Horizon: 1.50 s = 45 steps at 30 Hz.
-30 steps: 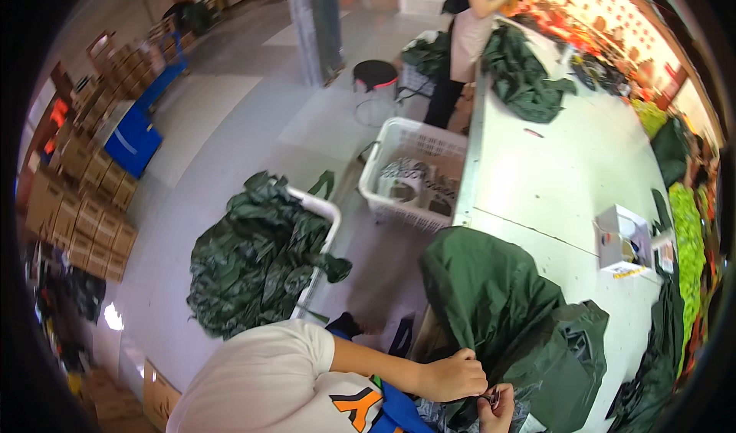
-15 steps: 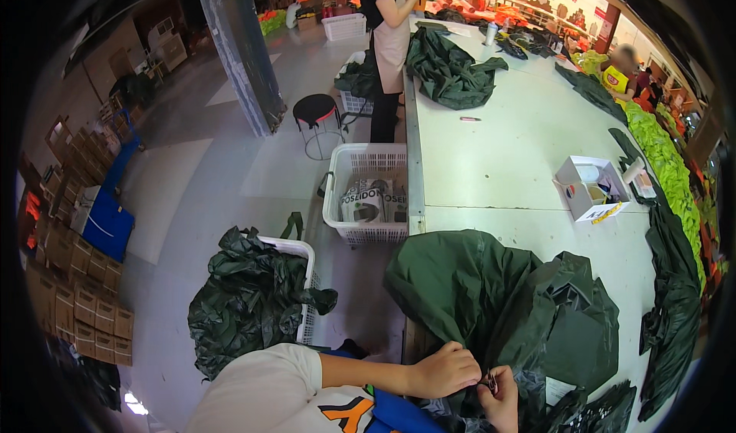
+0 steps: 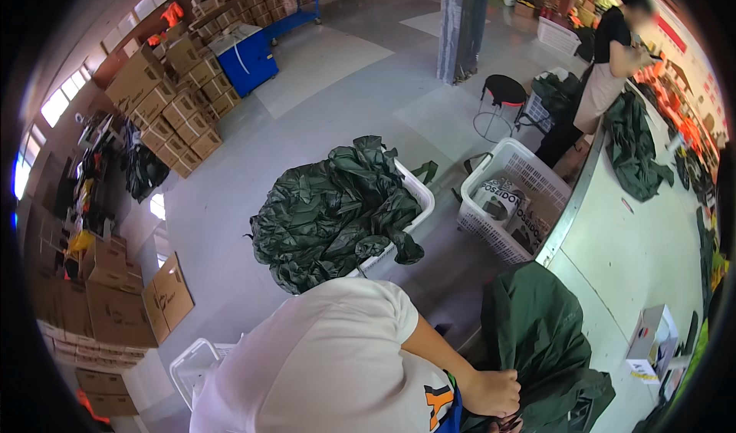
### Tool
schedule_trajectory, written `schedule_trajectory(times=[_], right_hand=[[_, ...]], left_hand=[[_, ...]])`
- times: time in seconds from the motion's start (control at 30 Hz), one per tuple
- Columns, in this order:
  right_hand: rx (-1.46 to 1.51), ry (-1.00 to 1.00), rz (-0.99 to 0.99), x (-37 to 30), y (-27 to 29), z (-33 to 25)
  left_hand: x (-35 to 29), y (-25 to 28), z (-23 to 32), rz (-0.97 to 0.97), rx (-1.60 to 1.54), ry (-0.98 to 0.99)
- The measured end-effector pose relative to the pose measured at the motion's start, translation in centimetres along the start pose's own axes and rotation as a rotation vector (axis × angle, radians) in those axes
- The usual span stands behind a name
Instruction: The person folds a large green jacket on a table, aligning edges and smoothing the fabric. The person then folds the jacket into a compact bundle and places it into a small green pouch, securing it before moving to the next item.
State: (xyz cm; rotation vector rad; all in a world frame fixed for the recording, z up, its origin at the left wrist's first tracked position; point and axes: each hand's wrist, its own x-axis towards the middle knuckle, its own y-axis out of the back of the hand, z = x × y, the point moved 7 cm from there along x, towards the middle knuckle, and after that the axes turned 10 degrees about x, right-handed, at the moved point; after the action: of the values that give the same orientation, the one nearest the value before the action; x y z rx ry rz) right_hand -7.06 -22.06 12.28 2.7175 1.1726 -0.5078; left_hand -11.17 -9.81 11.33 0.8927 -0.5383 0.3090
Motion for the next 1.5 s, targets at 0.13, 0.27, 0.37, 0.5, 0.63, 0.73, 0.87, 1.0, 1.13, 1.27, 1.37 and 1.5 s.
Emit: schedule_trajectory(times=[0.13,0.27,0.37,0.5,0.63,0.73,0.87,1.0,1.13,1.27,1.37,1.5], right_hand=[[0.041,-0.034,-0.051,1.8,1.3,0.6],[-0.018,0.071,-0.086,3.4,1.6,1.1],[-0.173,0.323,-0.154,5.9,0.6,-1.8],[-0.011,0.269,-0.015,3.9,2.6,-1.0],[-0.029,0.288,0.210,4.6,2.0,-1.1],[-0.097,0.357,0.184,4.0,0.9,-3.0],[-0.497,0.584,0.500,0.1,4.6,-3.0],[-0.675,0.052,1.390,-13.1,16.5,7.3],[-0.713,-0.557,1.171,-21.2,20.8,17.6],[-1.708,-0.072,0.997,-29.4,31.7,11.1],[-0.861,-0.001,1.837,-38.1,40.8,1.3],[-0.814,0.219,2.030,-34.1,34.6,-0.7]], left_hand=[[1.1,1.0,0.5,-0.095,0.075,-0.091],[2.3,3.9,-0.5,0.144,-0.164,-0.060],[1.8,2.9,-1.6,0.013,-0.071,0.002],[2.1,1.7,0.5,-0.150,-0.104,0.015],[3.2,2.3,-2.0,-0.293,-0.215,-0.056],[5.4,1.7,-3.1,-0.458,-0.196,0.043],[6.6,-0.5,-3.6,-0.766,-0.138,0.006],[8.3,1.3,-6.9,-0.615,-0.488,0.267],[9.3,0.9,-8.8,-0.678,-0.604,0.387],[11.4,2.3,-12.3,-0.585,-0.859,0.572],[13.4,0.7,-15.8,-0.609,-0.997,0.634],[12.4,-1.4,-17.0,-0.606,-0.826,0.701]])
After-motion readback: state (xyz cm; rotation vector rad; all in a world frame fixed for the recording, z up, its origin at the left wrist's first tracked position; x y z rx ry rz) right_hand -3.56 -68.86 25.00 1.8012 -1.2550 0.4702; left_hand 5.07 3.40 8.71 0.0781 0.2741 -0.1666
